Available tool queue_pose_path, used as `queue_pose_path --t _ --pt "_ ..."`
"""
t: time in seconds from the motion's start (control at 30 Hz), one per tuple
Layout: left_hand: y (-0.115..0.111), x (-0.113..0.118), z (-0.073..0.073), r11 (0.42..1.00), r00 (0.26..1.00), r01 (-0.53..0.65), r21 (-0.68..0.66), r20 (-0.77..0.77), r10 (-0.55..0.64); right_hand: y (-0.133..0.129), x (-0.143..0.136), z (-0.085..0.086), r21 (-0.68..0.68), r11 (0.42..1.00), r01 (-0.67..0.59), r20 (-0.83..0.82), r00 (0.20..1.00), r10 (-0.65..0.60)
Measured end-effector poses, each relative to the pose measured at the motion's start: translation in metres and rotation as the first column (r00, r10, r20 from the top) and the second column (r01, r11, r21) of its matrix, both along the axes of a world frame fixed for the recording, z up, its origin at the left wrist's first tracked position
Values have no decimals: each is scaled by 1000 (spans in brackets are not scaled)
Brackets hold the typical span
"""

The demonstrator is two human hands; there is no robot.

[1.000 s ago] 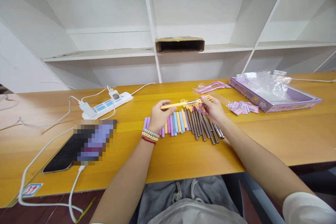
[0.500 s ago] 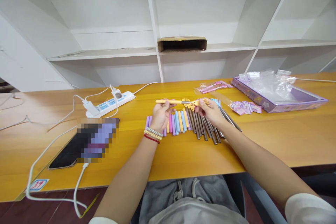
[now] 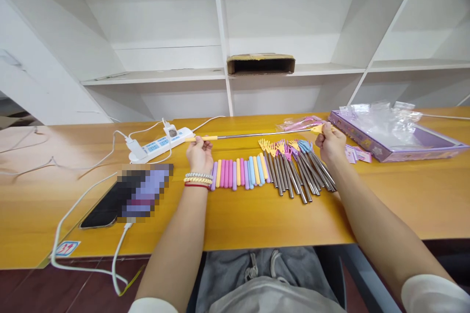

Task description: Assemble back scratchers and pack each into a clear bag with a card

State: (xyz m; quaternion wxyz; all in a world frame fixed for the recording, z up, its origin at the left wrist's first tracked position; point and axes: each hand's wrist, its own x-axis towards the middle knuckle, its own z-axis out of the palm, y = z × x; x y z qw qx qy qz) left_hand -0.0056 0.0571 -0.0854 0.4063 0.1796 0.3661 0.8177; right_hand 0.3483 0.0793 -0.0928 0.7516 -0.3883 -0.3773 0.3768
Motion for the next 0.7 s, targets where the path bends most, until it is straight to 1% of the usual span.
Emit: queue_pose_path --t 0.1,0.17,0.27,0.37,0.43,0.53,0.63,0.7 --pt "-1 3 4 999 999 -50 -7 -16 50 4 1 -6 15 999 48 16 999 -48" --pt "-2 0 8 995 995 -104 -2 -1 104 7 6 -8 24 994 106 10 994 -106" --pt "-4 -19 13 980 977 -197 -27 78 198 12 26 -8 0 975 222 -47 974 -221" --pt "-8 -43 17 960 951 -275 -60 133 281 14 50 -8 -68 928 365 -119 921 -371" --pt "-10 -54 19 948 938 -310 -78 140 318 15 61 -7 -100 899 427 -134 889 -438" --pt "-9 -59 19 937 929 -340 -84 125 348 17 69 -8 -110 880 463 -121 872 -474" --pt "-3 -59 15 926 923 -372 -69 80 377 20 72 -11 -105 859 502 -99 854 -511" --pt "-1 -65 11 920 919 -387 -64 48 391 22 77 -14 -101 863 494 -68 862 -502"
